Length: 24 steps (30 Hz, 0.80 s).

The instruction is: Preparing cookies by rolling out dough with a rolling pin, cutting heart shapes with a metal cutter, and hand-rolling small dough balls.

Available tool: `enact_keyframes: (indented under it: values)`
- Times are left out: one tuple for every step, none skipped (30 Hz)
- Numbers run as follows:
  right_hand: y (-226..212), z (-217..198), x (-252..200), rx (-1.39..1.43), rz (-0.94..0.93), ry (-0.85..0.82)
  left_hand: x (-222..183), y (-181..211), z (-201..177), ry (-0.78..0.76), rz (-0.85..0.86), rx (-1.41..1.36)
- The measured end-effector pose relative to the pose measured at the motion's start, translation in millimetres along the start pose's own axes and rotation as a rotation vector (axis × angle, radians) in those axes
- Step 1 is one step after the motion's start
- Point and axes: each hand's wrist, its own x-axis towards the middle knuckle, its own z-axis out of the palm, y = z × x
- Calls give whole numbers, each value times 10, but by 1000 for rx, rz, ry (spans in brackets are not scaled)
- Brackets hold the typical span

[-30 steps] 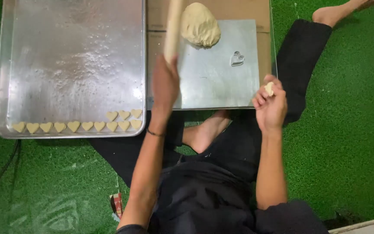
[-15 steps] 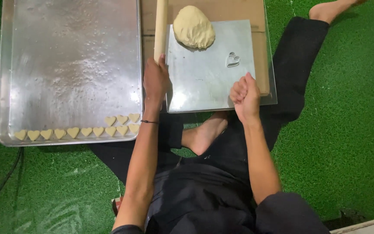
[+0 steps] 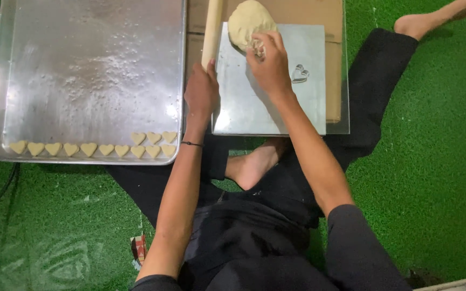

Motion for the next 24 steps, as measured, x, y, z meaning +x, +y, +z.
enact_keyframes:
  values:
    - [40, 37, 33, 4, -6, -4, 13, -13, 23, 7, -5, 0]
    - [79, 77, 65, -105, -98, -11, 26, -28, 45, 10, 5, 11]
    - [112, 127, 76, -212, -188, -22, 20, -61, 63, 10, 11, 24]
    - [143, 145, 59, -206, -192, -29, 14, -81, 77, 14, 3, 25]
    - [179, 155, 64, -275, -251, -15, 20, -85, 95, 24, 3, 20]
    - [214, 165, 70, -343, -311, 1, 27, -89, 112, 34, 3, 14]
    - [239, 164, 69, -338, -318, -6, 24, -81, 114, 40, -6, 14]
    - [264, 164, 69, -360, -321, -26, 22, -75, 117, 53, 7, 14]
    - [286, 170, 66, -381, -324, -46, 20, -73, 115, 66, 19, 15]
    - [280, 157, 56, -374, -331, -52, 9, -72, 128, 72, 9, 16]
    - [274, 143, 55, -346, -319, -62, 8, -67, 141, 107, 19, 33]
    - [268, 127, 56, -317, -307, -71, 7, -60, 152, 142, 29, 49]
    - [247, 125, 35, -312, -314, -76, 9, -61, 148, 149, 22, 50]
    - [229, 121, 16, -274, -267, -83, 13, -61, 145, 138, 13, 23]
    - [219, 108, -1, -239, -220, -91, 17, -54, 151, 127, 5, -5]
    - [222, 115, 2, -235, -227, -96, 26, -67, 173, 133, -1, -6]
    - [227, 116, 2, -185, -189, -84, 32, -77, 198, 153, 14, -1]
    - [233, 118, 3, -134, -150, -72, 39, -87, 223, 173, 30, 3]
    - [222, 107, 1, -132, -155, -76, 38, -89, 231, 178, 25, 2]
    - [212, 95, 2, -79, -154, -89, 38, -90, 240, 178, 21, 9]
    - [200, 86, -3, -25, -152, -102, 35, -94, 246, 178, 17, 17]
    - [136, 56, -35, -22, -155, -107, 26, -96, 264, 181, 12, 18]
    - [73, 37, -57, -65, -171, -122, 34, -103, 277, 214, 32, 50]
    - [13, 18, -79, -108, -188, -136, 44, -110, 292, 246, 51, 83]
